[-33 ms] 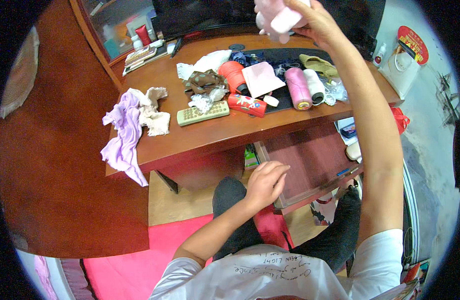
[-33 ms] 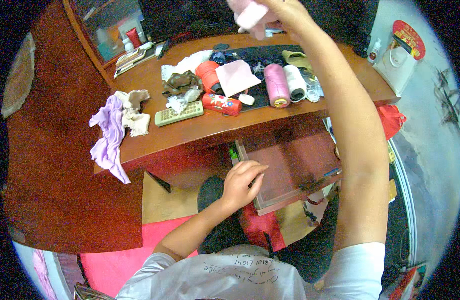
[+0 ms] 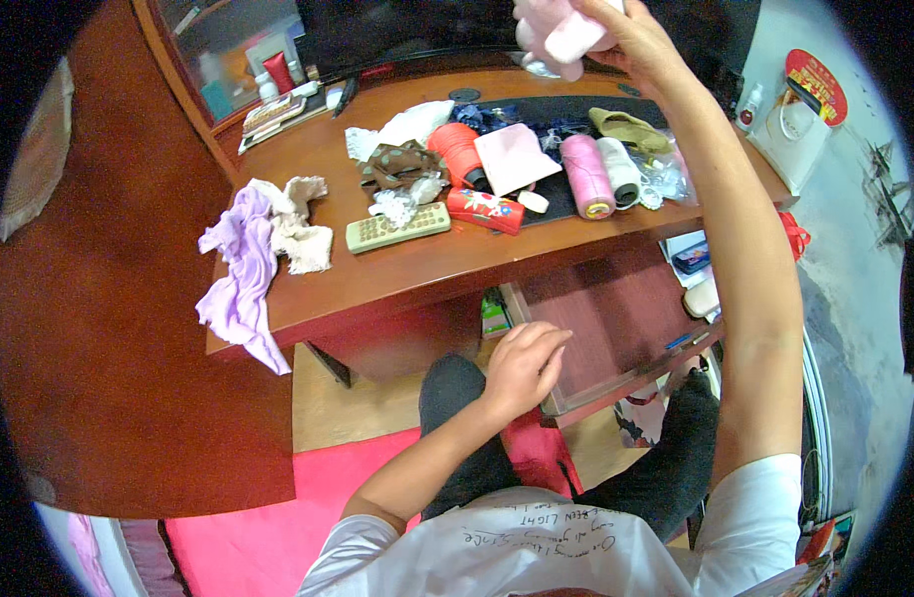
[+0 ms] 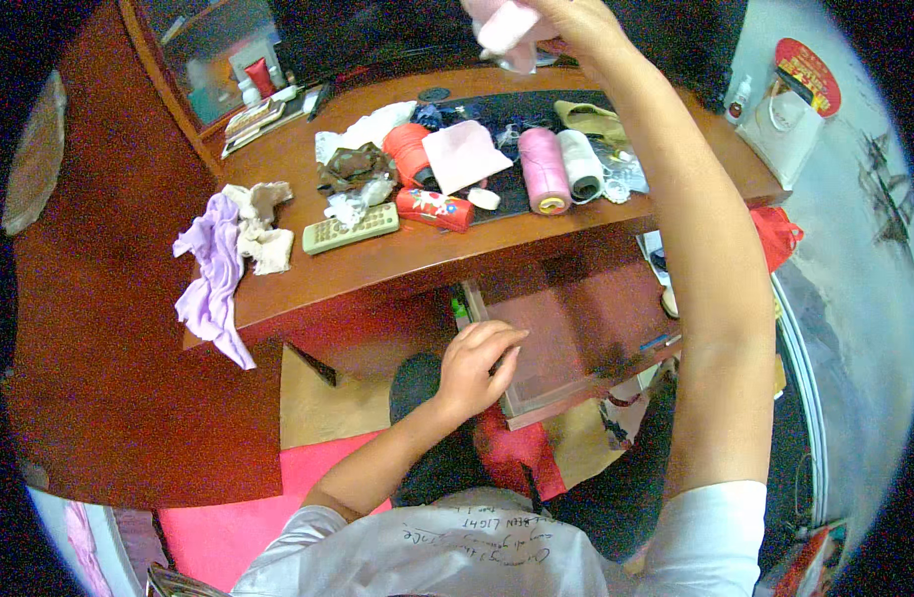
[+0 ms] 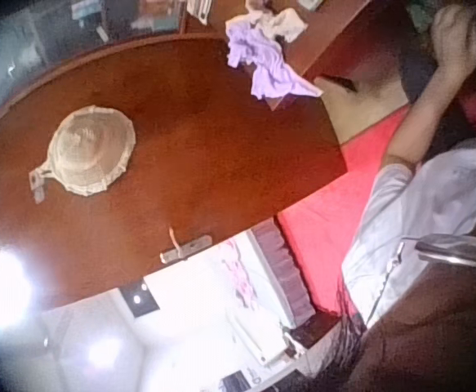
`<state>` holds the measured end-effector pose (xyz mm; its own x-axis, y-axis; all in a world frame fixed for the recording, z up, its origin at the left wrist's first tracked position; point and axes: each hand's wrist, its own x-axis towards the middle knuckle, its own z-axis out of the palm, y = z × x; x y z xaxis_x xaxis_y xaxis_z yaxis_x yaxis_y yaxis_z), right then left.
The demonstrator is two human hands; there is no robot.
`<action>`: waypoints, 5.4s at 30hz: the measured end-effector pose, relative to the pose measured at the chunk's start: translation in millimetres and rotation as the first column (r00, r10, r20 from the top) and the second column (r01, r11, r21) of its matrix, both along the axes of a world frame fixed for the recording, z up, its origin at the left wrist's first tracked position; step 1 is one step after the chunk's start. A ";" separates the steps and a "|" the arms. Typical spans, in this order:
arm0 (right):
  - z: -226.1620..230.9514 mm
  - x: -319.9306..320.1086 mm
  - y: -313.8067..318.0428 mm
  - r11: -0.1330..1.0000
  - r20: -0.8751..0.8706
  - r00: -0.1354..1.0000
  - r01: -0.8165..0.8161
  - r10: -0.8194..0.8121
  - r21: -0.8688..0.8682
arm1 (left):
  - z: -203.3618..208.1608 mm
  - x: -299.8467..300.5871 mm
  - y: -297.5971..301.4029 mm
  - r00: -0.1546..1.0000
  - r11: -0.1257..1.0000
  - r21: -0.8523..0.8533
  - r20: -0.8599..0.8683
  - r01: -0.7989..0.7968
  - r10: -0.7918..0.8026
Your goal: The person wipes a wooden drawer with a cloth and then fills it with various items like a small tin, thread spools, hair accessories, and a stuffed toy.
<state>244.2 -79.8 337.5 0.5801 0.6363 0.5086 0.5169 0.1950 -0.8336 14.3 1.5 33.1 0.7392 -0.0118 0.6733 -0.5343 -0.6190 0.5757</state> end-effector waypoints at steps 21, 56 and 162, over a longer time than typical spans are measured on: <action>-115.8 121.0 -19.2 0.397 0.831 0.382 0.892 -0.405 -0.216 | 6.5 9.0 -10.9 0.999 0.998 0.057 -0.035 0.025 -0.023; -162.8 1.0 -181.1 0.607 0.772 0.523 0.760 -0.363 -0.229 | 21.0 11.1 -18.4 0.997 0.988 0.153 -0.070 -0.007 0.018; -228.1 -62.7 -279.6 0.639 -0.391 0.627 0.760 -0.674 0.117 | 2.9 142.0 -113.0 0.464 0.356 -0.879 -0.471 -0.316 -0.750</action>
<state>181.5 -359.4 109.4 0.9344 -0.1726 0.3116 0.3293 0.0850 -0.9404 156.3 -111.4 36.1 0.9039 -0.1842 -0.3860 0.4242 0.5009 0.7544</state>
